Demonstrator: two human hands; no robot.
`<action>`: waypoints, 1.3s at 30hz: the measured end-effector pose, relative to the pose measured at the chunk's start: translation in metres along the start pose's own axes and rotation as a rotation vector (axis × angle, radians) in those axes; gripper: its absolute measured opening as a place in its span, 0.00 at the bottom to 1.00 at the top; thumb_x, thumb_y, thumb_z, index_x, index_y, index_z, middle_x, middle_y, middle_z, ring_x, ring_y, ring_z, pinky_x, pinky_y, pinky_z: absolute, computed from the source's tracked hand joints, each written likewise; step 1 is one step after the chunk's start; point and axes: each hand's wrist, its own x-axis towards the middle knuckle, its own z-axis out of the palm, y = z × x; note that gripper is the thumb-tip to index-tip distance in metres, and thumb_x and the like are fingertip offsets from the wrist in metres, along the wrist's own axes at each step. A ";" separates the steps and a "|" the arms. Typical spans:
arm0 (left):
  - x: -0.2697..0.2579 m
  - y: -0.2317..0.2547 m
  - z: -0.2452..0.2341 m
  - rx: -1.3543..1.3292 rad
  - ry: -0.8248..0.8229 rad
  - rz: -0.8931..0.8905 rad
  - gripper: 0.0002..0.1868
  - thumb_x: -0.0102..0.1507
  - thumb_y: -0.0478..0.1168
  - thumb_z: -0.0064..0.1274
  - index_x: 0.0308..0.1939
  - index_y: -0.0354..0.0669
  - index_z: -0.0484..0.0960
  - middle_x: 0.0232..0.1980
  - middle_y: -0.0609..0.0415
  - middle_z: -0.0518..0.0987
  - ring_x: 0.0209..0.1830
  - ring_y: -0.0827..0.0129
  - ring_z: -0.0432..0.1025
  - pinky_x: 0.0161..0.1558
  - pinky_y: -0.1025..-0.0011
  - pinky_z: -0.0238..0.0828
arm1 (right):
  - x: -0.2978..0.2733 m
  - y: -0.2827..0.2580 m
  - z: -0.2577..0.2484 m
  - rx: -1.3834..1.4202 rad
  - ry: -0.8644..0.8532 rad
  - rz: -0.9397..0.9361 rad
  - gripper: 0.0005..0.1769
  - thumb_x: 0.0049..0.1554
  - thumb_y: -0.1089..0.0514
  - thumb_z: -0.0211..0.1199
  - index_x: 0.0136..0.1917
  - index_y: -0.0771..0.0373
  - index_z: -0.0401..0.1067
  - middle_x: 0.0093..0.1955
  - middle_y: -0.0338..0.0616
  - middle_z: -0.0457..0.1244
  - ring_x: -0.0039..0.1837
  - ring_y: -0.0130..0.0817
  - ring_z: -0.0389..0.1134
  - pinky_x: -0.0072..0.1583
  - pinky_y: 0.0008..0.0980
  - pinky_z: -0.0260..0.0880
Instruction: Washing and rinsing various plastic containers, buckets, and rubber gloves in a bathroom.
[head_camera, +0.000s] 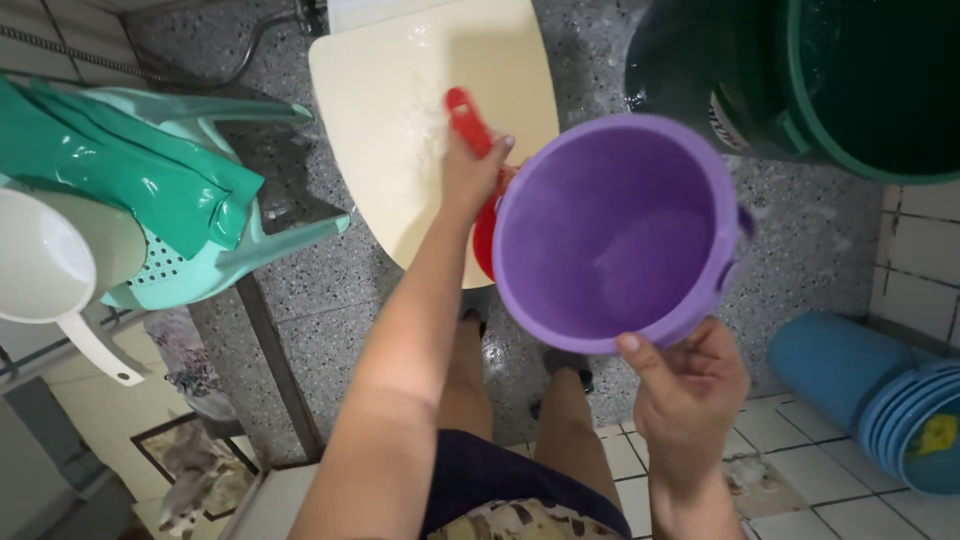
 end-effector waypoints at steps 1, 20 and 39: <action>-0.004 0.005 0.003 -0.002 0.002 -0.005 0.47 0.57 0.48 0.67 0.69 0.29 0.56 0.60 0.30 0.71 0.60 0.43 0.68 0.60 0.54 0.65 | 0.002 -0.002 0.004 -0.004 -0.003 0.003 0.12 0.59 0.71 0.70 0.52 0.68 0.69 0.49 0.48 0.70 0.51 0.27 0.71 0.59 0.26 0.71; -0.014 0.090 -0.019 -0.380 -0.296 0.031 0.12 0.65 0.39 0.59 0.49 0.34 0.82 0.43 0.47 0.85 0.39 0.70 0.78 0.45 0.70 0.77 | 0.007 -0.061 0.023 -0.475 0.154 -0.374 0.17 0.57 0.69 0.77 0.45 0.67 0.66 0.39 0.41 0.65 0.39 0.19 0.61 0.44 0.15 0.58; -0.110 0.044 -0.033 0.559 -0.535 0.738 0.16 0.52 0.35 0.62 0.45 0.45 0.87 0.55 0.49 0.82 0.65 0.52 0.69 0.73 0.32 0.46 | 0.042 -0.071 0.036 -0.392 -0.030 -0.402 0.14 0.62 0.66 0.74 0.52 0.67 0.69 0.44 0.44 0.68 0.42 0.20 0.67 0.47 0.14 0.65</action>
